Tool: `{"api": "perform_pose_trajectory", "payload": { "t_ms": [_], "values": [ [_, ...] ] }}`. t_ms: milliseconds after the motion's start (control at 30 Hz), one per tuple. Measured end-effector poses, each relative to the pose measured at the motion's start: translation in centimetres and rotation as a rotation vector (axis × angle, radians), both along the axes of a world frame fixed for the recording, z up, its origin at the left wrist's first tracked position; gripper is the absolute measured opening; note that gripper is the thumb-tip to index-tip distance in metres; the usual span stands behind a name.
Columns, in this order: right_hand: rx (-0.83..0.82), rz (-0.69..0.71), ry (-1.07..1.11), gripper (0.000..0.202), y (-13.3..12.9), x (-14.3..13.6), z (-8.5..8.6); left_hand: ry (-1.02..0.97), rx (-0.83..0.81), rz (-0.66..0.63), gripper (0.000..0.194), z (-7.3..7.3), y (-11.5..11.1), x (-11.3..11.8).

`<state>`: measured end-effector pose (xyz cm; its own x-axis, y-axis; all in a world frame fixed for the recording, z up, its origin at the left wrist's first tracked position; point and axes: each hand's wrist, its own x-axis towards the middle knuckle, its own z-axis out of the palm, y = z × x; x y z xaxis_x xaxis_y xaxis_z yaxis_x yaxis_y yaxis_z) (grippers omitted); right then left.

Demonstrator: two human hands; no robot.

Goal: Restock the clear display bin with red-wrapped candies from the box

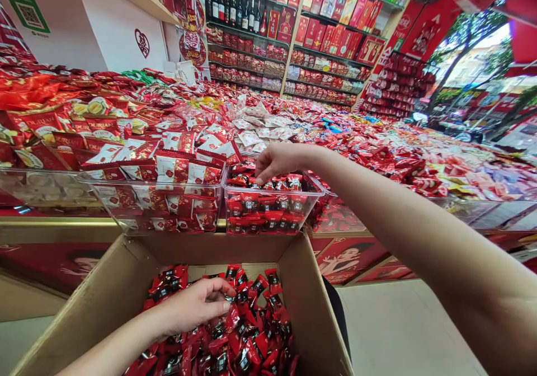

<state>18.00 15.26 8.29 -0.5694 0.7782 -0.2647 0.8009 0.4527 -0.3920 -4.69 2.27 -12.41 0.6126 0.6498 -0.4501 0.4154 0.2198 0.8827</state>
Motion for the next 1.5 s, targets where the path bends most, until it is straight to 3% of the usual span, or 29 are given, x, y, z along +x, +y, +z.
{"api": "perform_pose_trajectory", "payload": {
  "t_ms": [267, 533, 667, 967, 1233, 1500],
  "values": [
    [0.074, 0.136, -0.013, 0.017, 0.1, -2.0, -2.1, 0.019, 0.027, -0.001, 0.030, 0.2, 0.0, 0.0],
    [0.365, 0.098, -0.070, 0.012, -1.2, -1.6, -0.7, 0.018, 0.037, -0.020, 0.028, 0.1, 0.2, 0.0],
    [0.403, 0.117, -0.115, 0.011, -2.0, -1.9, -0.7, 0.018, 0.038, -0.026, 0.028, 0.1, 0.1, -0.1],
    [0.240, 0.118, -0.085, 0.010, -1.8, -2.0, -1.5, 0.024, 0.034, -0.028, 0.029, -0.1, 0.1, -0.2],
    [-0.057, 0.087, -0.106, 0.025, -1.0, -1.8, -2.0, 0.019, 0.018, -0.025, 0.029, -0.4, 0.1, -0.4],
    [-0.139, 0.038, -0.066, 0.035, -0.8, -1.3, -1.7, 0.005, 0.021, -0.025, 0.028, -0.5, 0.1, -0.5]
  ]
}}
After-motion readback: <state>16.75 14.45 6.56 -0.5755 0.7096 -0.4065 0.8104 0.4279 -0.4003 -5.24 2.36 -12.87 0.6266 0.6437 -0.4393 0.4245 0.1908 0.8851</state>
